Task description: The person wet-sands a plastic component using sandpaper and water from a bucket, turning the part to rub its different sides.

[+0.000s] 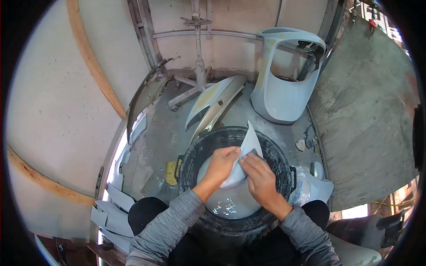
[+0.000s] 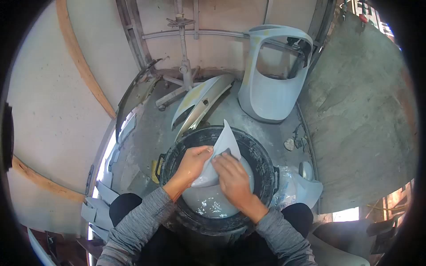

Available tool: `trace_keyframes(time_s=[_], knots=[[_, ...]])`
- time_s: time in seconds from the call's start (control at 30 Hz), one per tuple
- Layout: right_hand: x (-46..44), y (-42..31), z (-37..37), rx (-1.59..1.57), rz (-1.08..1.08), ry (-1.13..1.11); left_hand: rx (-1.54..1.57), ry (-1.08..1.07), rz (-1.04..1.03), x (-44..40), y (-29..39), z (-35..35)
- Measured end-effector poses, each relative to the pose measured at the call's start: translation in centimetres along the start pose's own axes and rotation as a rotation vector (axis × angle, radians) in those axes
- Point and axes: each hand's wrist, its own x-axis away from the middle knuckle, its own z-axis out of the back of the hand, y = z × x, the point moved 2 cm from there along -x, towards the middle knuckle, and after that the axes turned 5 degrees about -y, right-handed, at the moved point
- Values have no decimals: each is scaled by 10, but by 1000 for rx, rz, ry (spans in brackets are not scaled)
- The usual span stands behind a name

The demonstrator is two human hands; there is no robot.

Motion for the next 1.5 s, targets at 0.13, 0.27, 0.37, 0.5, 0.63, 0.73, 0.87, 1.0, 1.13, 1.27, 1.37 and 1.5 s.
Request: trace_keyframes(time_s=[0.13, 0.27, 0.37, 0.5, 0.63, 0.73, 0.87, 1.0, 1.13, 1.27, 1.37, 1.5], knots=[[2, -10, -6, -13, 58, -27, 69, 102, 32, -1, -10, 1], [4, -12, -9, -45, -9, -16, 140, 120, 67, -8, -21, 5], [9, -29, -12, -84, 71, -73, 179, 198, 94, -6, -19, 5], [3, -5, -8, -48, -98, -27, 213, 152, 79, -10, -23, 6], [5, -20, -7, -71, 60, -95, 203, 128, 64, -6, -19, 7], [-11, 19, 3, -48, -116, 32, -2, 113, -24, 4, -9, -2], [0, 7, 7, -7, 23, 28, -214, 54, -186, 9, -5, -5], [-18, 33, 18, 97, -101, 104, -296, -58, -128, 24, 6, -12], [-7, 30, 16, 84, -7, 104, -366, -89, -189, 30, 12, -12], [-7, 42, 12, 52, -72, 156, -357, -99, -145, 29, 18, -13], [-2, 28, 14, 24, -45, 119, -383, -122, -270, 29, 19, -9], [-14, 40, 20, 37, -139, 186, -370, -183, -165, 32, 14, -8]])
